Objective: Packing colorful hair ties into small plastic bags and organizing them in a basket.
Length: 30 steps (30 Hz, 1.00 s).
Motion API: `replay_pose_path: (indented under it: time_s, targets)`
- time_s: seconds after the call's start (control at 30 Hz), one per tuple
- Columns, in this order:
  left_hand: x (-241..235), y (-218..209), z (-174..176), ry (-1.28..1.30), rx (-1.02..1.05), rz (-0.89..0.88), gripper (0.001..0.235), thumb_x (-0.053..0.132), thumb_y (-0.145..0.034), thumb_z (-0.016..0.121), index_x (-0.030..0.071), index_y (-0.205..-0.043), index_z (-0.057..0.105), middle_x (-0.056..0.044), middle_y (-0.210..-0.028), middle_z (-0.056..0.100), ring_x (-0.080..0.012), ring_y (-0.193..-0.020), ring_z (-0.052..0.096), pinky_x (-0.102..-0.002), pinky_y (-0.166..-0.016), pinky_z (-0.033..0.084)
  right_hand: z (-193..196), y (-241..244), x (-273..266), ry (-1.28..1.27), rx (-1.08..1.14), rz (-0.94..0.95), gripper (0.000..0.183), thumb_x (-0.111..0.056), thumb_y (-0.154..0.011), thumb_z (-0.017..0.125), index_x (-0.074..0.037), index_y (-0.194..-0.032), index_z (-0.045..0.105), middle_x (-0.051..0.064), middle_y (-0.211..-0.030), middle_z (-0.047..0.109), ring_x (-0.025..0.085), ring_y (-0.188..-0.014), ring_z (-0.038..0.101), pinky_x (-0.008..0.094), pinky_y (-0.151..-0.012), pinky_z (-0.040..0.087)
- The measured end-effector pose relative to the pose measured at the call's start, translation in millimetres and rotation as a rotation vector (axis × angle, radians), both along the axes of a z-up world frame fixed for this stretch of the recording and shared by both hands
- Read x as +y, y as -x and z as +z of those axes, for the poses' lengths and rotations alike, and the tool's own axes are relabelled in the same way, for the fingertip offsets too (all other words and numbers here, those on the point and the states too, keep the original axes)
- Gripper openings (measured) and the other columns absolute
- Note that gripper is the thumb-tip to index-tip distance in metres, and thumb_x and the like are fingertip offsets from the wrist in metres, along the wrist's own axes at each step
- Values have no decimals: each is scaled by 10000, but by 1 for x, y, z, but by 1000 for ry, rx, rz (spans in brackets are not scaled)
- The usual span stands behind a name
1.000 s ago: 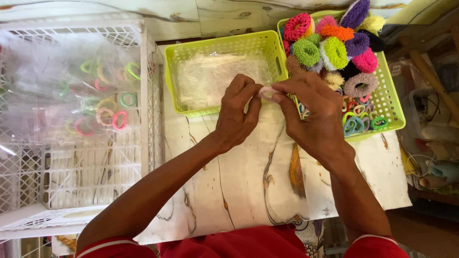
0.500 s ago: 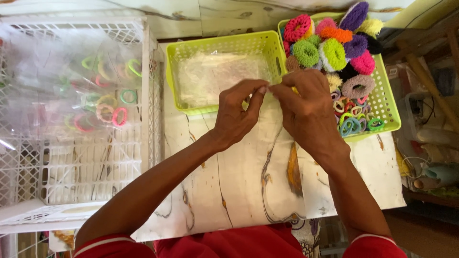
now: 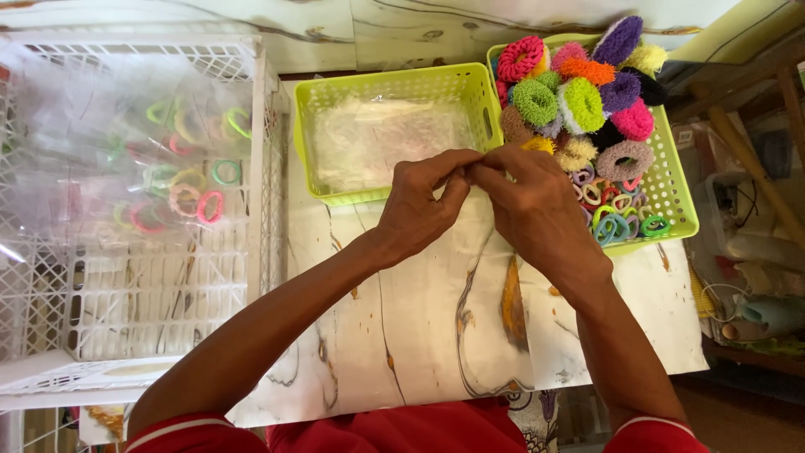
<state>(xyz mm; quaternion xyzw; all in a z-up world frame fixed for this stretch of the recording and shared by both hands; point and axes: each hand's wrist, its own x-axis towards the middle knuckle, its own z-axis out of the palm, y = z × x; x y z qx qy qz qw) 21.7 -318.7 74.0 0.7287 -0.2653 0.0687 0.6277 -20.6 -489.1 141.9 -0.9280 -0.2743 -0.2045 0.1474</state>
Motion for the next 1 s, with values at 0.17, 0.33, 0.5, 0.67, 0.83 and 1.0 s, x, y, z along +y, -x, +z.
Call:
replay_pose_path:
  time_s: [0.17,0.33,0.5,0.67,0.83,1.0]
  targets:
    - [1,-4,-2,73,34,-60,229,-17,-996,581,-9,-1203,680,-142,-978,780,-165,-900,796,-290,-795,650,-8,-1,-3,-31,88,-30,190,6,-915,730,-34,-1099,700,135,-984,700,363,-850,680,454,-751,542]
    - [6,-7,9,7,119,-50,235,-16,-1001,569,-2,-1187,713,-154,-890,764,-188,-792,720,-303,-714,599,7,2,-1,-144,113,26,278,40,-924,679,-31,-1193,681,169,-1089,721,379,-891,705,426,-725,569]
    - [9,-13,1,0,62,-33,251,-19,-986,572,1,-1199,703,-135,-911,772,-152,-784,722,-275,-707,586,47,-1,20,-198,-98,77,293,-42,-809,778,-40,-1090,694,194,-1114,689,353,-963,700,413,-792,570]
    - [9,-13,9,83,67,-79,225,0,-1004,605,18,-1209,697,-136,-1016,791,-155,-920,768,-283,-812,618,18,-10,4,-146,-116,58,300,-22,-734,792,-37,-1024,715,230,-1099,678,392,-1006,676,447,-828,557]
    - [14,-15,20,77,-46,-108,257,40,-952,721,26,-1207,694,-147,-1090,776,-185,-994,764,-314,-874,630,-4,-16,-15,-261,90,53,204,55,-899,778,-42,-1070,724,127,-1068,725,300,-994,719,398,-855,573]
    - [50,-12,37,41,-42,110,249,-50,-959,687,74,-1168,740,-103,-1101,785,-151,-877,780,-283,-723,640,25,-10,8,-272,-78,30,261,44,-913,803,35,-1144,681,203,-1218,692,335,-1078,702,396,-922,571]
